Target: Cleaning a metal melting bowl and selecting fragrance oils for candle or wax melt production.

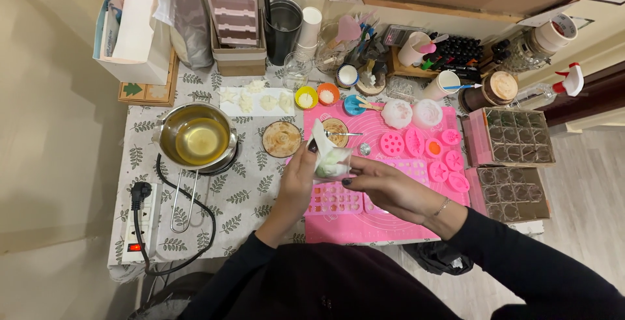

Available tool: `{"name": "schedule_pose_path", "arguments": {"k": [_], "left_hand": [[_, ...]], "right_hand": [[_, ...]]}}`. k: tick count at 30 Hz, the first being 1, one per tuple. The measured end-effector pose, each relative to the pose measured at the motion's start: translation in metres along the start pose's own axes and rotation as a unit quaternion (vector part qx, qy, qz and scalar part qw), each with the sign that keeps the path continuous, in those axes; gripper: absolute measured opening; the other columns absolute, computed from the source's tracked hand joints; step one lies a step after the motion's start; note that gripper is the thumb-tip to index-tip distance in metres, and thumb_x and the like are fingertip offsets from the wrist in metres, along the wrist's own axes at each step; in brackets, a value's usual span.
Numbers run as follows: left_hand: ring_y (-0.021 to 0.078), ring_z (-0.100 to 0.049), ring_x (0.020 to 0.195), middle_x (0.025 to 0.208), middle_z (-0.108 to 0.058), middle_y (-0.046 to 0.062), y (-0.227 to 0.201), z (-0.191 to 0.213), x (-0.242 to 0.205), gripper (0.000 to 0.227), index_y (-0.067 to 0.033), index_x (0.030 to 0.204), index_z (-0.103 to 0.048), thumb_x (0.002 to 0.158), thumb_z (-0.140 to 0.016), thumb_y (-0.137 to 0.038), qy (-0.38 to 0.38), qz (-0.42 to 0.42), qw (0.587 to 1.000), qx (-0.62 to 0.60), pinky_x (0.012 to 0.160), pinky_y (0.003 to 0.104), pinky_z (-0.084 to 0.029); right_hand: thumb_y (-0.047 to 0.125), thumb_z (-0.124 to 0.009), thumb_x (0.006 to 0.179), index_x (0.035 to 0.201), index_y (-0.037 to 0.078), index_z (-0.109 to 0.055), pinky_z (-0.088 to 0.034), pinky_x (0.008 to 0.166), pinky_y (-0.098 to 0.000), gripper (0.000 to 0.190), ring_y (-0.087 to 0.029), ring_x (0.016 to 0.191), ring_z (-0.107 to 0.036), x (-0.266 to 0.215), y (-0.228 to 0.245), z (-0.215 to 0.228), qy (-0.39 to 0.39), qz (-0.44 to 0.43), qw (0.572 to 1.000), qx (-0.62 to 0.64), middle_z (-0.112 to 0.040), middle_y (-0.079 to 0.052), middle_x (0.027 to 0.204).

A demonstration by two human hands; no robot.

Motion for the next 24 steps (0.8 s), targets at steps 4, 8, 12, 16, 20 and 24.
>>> {"name": "schedule_pose_path", "arguments": {"k": [4,8,12,16,20,24], "left_hand": [[0.014,-0.063,0.104,0.114,-0.067,0.008,0.002,-0.003,0.004,0.05,0.0013,0.131,-0.057,0.108,-0.038,-0.039,0.005,0.021,0.997,-0.068,0.092,0.03,-0.051],[0.0152,-0.064,0.097,0.108,-0.067,0.009,-0.002,-0.001,-0.004,0.048,0.0002,0.121,-0.061,0.108,-0.036,-0.038,0.009,0.087,0.989,-0.118,0.086,0.032,-0.052],[0.0136,-0.062,0.1,0.111,-0.067,0.01,-0.003,0.0,-0.005,0.048,0.0011,0.121,-0.062,0.11,-0.035,-0.037,0.007,0.04,0.998,-0.052,0.091,0.029,-0.048],[0.0159,-0.068,0.1,0.111,-0.07,0.01,0.008,-0.003,0.0,0.049,-0.0028,0.124,-0.061,0.107,-0.032,-0.04,-0.012,0.096,0.989,-0.114,0.087,0.031,-0.054],[0.0183,-0.067,0.101,0.114,-0.067,0.007,0.02,-0.016,0.009,0.046,-0.0096,0.13,-0.054,0.105,-0.033,-0.043,-0.07,0.174,0.954,-0.233,0.082,0.037,-0.057],[0.0196,-0.067,0.101,0.116,-0.066,0.006,0.03,-0.043,0.013,0.048,-0.0116,0.132,-0.053,0.105,-0.033,-0.046,-0.035,0.23,0.941,-0.244,0.077,0.037,-0.058]], "right_hand": [[0.011,-0.061,0.096,0.15,0.005,-0.051,-0.044,0.1,-0.0277,0.055,-0.008,0.116,-0.056,-0.003,-0.007,0.004,-0.045,0.016,0.996,-0.073,-0.063,-0.005,0.132],[0.013,-0.064,0.095,0.137,0.002,-0.062,-0.047,0.098,-0.0265,0.043,-0.006,0.11,-0.06,-0.004,-0.018,0.014,-0.095,0.056,0.985,-0.133,-0.069,-0.001,0.123],[0.011,-0.065,0.098,0.129,-0.001,-0.067,-0.046,0.1,-0.0296,0.034,-0.01,0.109,-0.06,-0.007,-0.036,0.027,-0.143,0.131,0.975,-0.11,-0.07,-0.002,0.118],[0.011,-0.06,0.1,0.129,0.001,-0.063,-0.047,0.105,-0.0401,0.032,-0.02,0.117,-0.063,-0.019,-0.044,0.041,-0.177,0.191,0.961,0.091,-0.069,-0.008,0.125],[0.012,-0.054,0.098,0.136,0.007,-0.059,-0.044,0.103,-0.0444,0.039,-0.021,0.126,-0.059,-0.046,-0.048,0.056,-0.151,0.226,0.927,0.259,-0.065,-0.008,0.134],[0.013,-0.054,0.1,0.139,0.007,-0.055,-0.043,0.106,-0.0463,0.039,-0.023,0.128,-0.057,-0.068,-0.08,0.079,-0.119,0.276,0.872,0.386,-0.063,-0.009,0.136]]}}
Point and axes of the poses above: each hand's wrist, its own x-axis towards the middle knuckle, its own z-axis out of the back of the hand, y = z × x, the point moved 2 cm from there along x, towards the middle knuckle
